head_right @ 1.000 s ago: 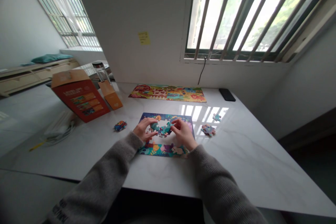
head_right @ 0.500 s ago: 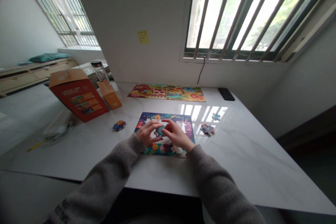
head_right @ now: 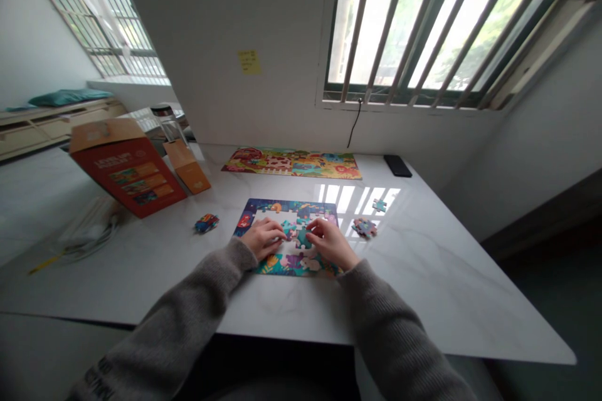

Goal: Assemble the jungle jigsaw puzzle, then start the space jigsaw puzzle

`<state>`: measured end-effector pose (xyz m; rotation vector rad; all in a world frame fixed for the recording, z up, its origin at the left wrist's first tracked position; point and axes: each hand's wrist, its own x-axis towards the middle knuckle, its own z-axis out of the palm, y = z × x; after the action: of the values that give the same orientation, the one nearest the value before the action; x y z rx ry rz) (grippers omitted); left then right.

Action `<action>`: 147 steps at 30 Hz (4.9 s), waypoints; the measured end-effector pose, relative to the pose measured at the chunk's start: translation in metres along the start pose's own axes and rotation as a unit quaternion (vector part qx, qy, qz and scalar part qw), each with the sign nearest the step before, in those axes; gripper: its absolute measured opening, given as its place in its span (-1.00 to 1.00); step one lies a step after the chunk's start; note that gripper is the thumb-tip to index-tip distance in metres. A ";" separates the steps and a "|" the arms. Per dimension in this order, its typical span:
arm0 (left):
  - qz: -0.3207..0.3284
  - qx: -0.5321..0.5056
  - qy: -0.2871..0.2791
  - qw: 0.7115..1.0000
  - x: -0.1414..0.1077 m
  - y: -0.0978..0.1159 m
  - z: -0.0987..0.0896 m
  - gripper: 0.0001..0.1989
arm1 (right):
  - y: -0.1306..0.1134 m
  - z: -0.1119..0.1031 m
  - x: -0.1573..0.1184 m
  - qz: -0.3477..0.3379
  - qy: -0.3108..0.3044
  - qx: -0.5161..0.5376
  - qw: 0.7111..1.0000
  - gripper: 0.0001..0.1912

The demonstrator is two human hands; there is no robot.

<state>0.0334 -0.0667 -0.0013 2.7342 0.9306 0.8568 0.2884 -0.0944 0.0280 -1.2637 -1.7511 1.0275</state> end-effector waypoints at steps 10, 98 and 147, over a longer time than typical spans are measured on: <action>-0.009 -0.025 -0.066 0.997 0.001 0.019 -0.010 -0.80 | 0.005 0.009 -0.001 0.004 -0.002 -0.073 0.997 -0.87; -0.193 0.087 0.083 0.974 -0.011 -0.025 -0.055 -0.79 | -0.007 0.012 -0.005 -0.222 -0.019 -0.310 0.924 -0.76; -0.108 -0.180 0.056 0.976 0.015 0.020 -0.050 -0.29 | -0.046 0.046 0.008 -0.113 0.002 0.033 0.993 -0.65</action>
<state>0.0257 -0.0764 0.0529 2.2546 0.9618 1.0289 0.2277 -0.1041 0.0514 -0.9988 -1.7941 0.9415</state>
